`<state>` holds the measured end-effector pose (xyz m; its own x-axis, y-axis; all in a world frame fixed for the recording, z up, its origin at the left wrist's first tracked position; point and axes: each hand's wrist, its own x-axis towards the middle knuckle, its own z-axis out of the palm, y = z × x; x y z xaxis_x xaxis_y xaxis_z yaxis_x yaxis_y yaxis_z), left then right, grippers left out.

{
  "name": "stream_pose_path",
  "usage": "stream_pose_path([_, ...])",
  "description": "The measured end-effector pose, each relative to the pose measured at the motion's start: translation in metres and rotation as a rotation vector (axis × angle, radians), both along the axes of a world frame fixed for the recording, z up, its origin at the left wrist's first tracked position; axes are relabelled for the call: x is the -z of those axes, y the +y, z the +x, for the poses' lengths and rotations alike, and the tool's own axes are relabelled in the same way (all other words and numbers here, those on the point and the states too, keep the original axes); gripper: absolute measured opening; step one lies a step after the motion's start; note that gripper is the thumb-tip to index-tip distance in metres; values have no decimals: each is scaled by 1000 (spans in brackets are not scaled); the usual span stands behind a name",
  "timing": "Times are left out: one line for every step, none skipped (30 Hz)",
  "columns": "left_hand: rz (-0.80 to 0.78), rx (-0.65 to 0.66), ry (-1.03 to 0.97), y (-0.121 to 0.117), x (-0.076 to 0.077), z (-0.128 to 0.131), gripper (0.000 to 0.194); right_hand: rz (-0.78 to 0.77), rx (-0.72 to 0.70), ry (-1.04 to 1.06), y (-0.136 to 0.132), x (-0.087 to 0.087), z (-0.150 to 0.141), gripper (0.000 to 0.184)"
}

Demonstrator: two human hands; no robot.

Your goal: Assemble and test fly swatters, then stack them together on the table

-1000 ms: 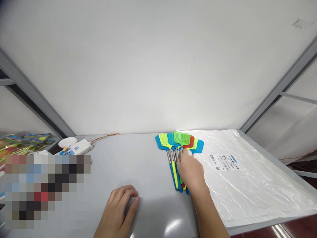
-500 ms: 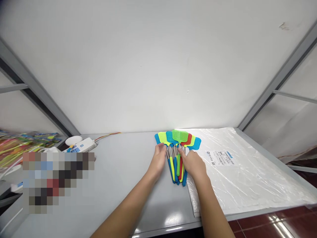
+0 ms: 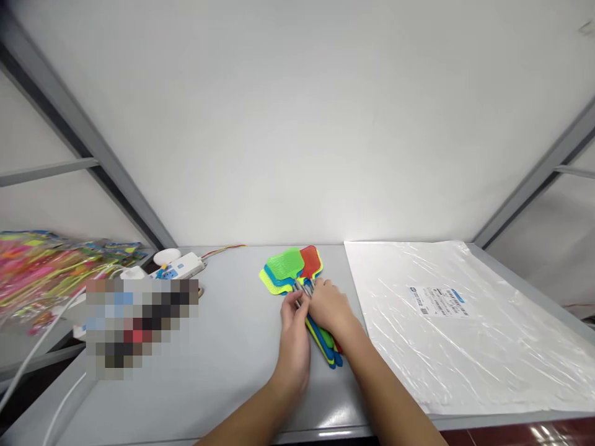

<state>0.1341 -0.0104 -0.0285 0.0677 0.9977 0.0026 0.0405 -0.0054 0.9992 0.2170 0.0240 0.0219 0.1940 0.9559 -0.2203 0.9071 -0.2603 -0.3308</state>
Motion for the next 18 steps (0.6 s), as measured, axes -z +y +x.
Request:
stream_pose_path([-10, -33, 9, -5, 0, -15, 34, 1, -62, 4, 1, -1, -11, 51])
stream_pose_path([-21, -72, 34, -8, 0, -31, 33, 3, -125, 4, 2, -1, -23, 49])
stream_pose_path([-28, -98, 61, -12, -1, -47, 34, 4, -185, 2, 4, -2, -34, 48])
stream_pose_path([-25, -112, 91, -15, -2, -63, 35, 7, -244, -3, 6, -3, -45, 47])
stream_pose_path([-17, -97, 120, -17, -4, -79, 37, 9, -301, -11, 9, -4, -56, 45])
stream_pose_path([4, -68, 146, -18, -6, -94, 38, 13, -355, -21, 12, -4, -65, 44])
stream_pose_path([37, -22, 180, -19, -9, -109, 39, 16, -406, -33, 16, -5, -73, 43])
stream_pose_path([81, 37, 227, -20, -13, -123, 41, 19, -450, -46, 19, -6, -81, 43])
stream_pose_path([134, 99, 290, -20, -16, -136, 43, 23, -488, -60, 22, -6, -87, 44])
stream_pose_path([192, 155, 368, -20, -20, -148, 47, 27, -517, -74, 25, -6, -92, 45])
stream_pose_path([246, 198, 454, -21, -23, -158, 50, 32, -538, -87, 26, -6, -96, 48])
stream_pose_path([295, 222, 544, -21, -27, -167, 52, 38, -550, -98, 26, -6, -99, 51])
stream_pose_path([339, 218, 633, -20, -29, -175, 52, 43, -556, -106, 25, -5, -101, 55])
stream_pose_path([377, 190, 719, -19, -31, -182, 50, 47, -560, -109, 23, -3, -103, 59])
stream_pose_path([411, 148, 805, -17, -32, -187, 48, 51, -564, -112, 19, -1, -103, 64])
stream_pose_path([440, 98, 894, -14, -33, -191, 46, 60, -567, -118, 15, 2, -103, 70])
stream_pose_path([464, 50, 983, -10, -33, -194, 46, 75, -570, -129, 11, 5, -102, 75])
stream_pose_path([485, 10, 1065, -4, -32, -195, 47, 94, -575, -145, 7, 8, -101, 77])
